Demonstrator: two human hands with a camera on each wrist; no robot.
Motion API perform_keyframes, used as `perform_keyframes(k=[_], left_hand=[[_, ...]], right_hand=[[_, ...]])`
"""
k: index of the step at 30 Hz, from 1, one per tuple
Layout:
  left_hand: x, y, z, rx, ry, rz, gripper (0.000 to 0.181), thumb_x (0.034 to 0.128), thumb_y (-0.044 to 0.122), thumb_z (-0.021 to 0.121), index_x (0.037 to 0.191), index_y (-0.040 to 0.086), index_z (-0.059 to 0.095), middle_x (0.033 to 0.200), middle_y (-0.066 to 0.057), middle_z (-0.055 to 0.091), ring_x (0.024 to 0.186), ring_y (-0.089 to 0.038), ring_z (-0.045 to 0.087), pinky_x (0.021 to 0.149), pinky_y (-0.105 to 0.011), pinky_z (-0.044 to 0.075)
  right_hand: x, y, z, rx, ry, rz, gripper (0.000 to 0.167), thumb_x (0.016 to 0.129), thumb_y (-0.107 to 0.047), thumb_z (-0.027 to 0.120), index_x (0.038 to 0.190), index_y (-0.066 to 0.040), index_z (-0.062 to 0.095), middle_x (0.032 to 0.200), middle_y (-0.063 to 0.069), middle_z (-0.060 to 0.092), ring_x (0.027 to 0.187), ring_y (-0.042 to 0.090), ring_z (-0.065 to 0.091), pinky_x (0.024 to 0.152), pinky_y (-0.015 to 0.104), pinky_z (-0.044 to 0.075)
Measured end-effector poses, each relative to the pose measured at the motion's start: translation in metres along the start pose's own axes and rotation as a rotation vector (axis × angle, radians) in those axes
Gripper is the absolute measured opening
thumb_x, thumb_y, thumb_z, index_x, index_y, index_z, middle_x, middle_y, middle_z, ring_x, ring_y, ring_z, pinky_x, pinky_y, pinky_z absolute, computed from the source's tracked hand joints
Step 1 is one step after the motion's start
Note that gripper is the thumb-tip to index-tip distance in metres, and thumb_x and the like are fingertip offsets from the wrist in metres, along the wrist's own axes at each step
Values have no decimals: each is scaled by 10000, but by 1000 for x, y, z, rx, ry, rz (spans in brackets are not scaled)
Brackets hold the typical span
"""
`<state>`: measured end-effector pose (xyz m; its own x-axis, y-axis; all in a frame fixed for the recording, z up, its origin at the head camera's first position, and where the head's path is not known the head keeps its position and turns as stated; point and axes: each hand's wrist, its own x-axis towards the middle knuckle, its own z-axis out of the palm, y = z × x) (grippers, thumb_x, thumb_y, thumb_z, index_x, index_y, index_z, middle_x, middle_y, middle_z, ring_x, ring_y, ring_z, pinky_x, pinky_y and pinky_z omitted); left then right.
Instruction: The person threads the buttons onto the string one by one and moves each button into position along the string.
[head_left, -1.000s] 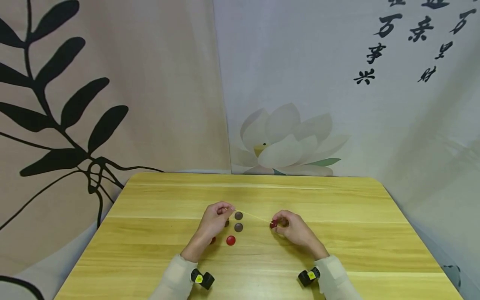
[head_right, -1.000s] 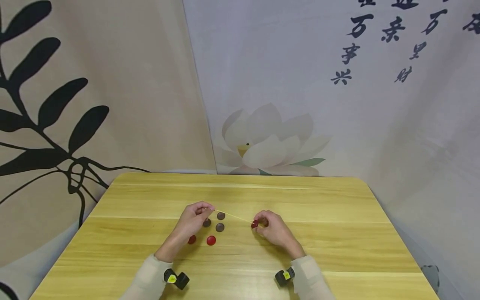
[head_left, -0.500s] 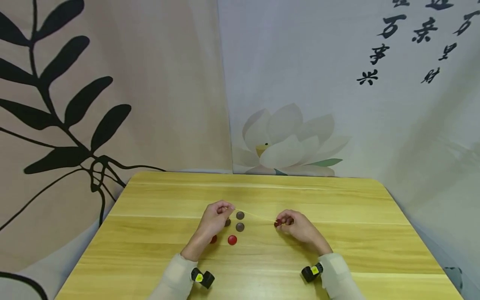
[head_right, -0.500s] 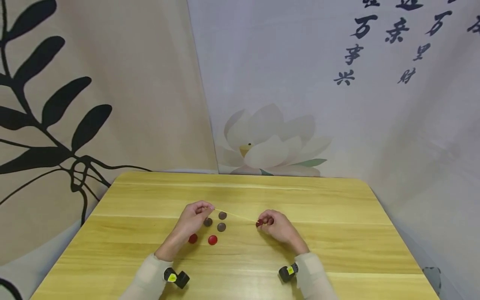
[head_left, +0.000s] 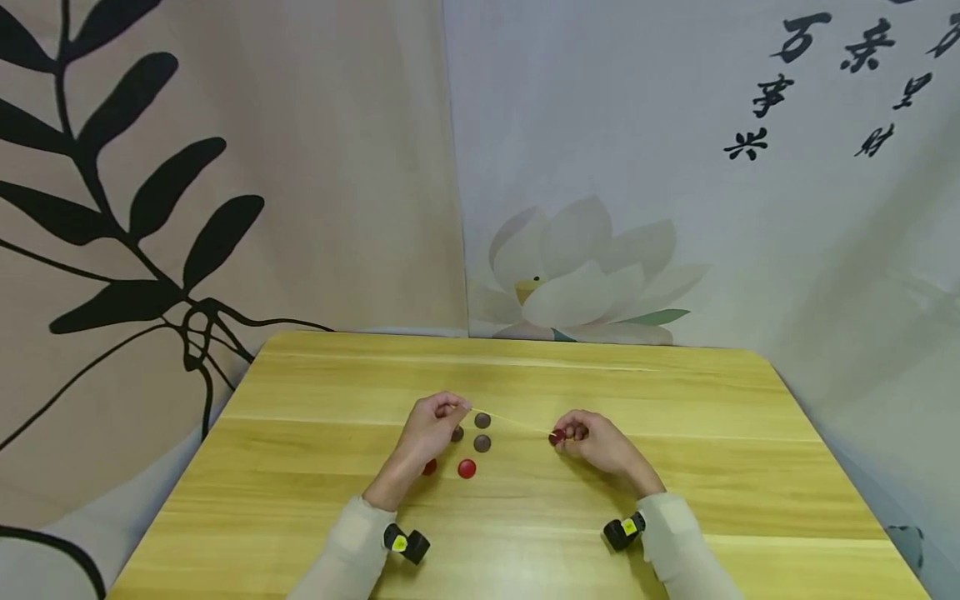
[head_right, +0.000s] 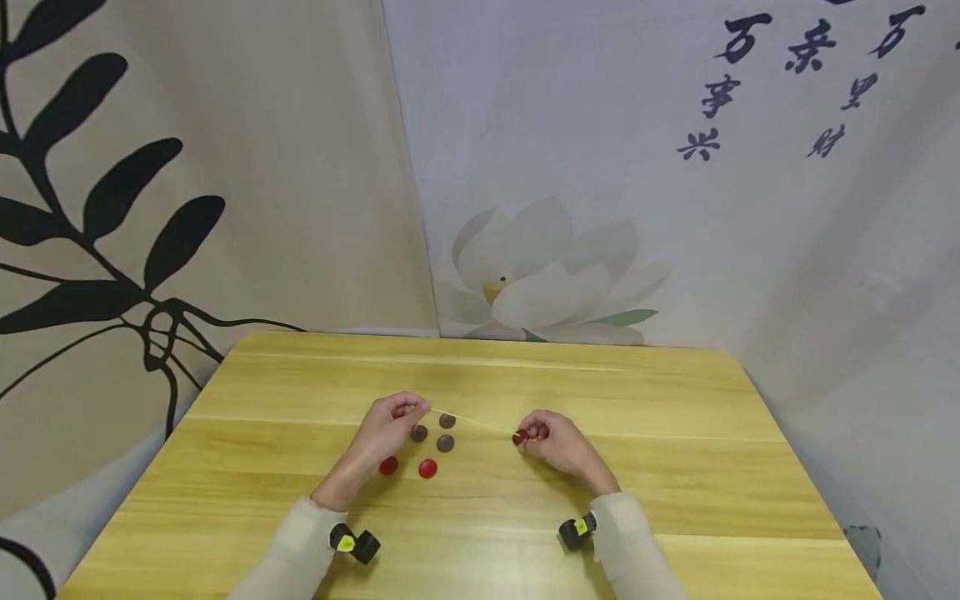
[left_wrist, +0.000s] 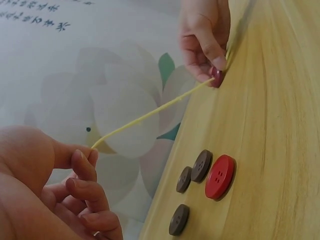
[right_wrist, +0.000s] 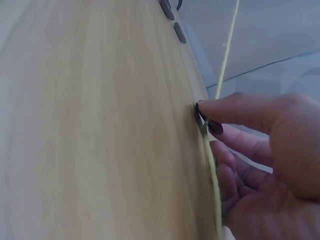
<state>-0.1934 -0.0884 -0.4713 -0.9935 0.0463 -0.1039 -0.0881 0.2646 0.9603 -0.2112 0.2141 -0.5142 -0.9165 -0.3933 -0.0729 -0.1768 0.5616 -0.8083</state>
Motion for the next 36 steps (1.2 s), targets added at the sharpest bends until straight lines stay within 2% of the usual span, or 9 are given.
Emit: perform_keyframes(k=[10,21,36], left_hand=[[1,-4,1,5,-9,0,188,989,186,611,1043,27,695,736,-3,486,631,-146,430,565,-238,367],[0,-2,3,-3,-14,-4,180,988,173,611,1028,19,697,712,6,478,622,-140,424,557,-227,357],[5,0,6,0,-20,2,221,993,190,605,1058,-4,688,734,0,487,630,-137,422,546,-225,350]], right_hand=[[2,-1,3,3,4,-13,178,873,-38,726,1039,-49,663,878,43,587,785,180,495,694,254,424],[0,0,6,16,1,11,186,870,-9,717,1041,-52,657,870,45,567,776,181,482,684,254,415],[1,1,1,17,10,-10,225,849,-29,745,1056,-51,660,867,53,576,770,186,489,682,256,420]])
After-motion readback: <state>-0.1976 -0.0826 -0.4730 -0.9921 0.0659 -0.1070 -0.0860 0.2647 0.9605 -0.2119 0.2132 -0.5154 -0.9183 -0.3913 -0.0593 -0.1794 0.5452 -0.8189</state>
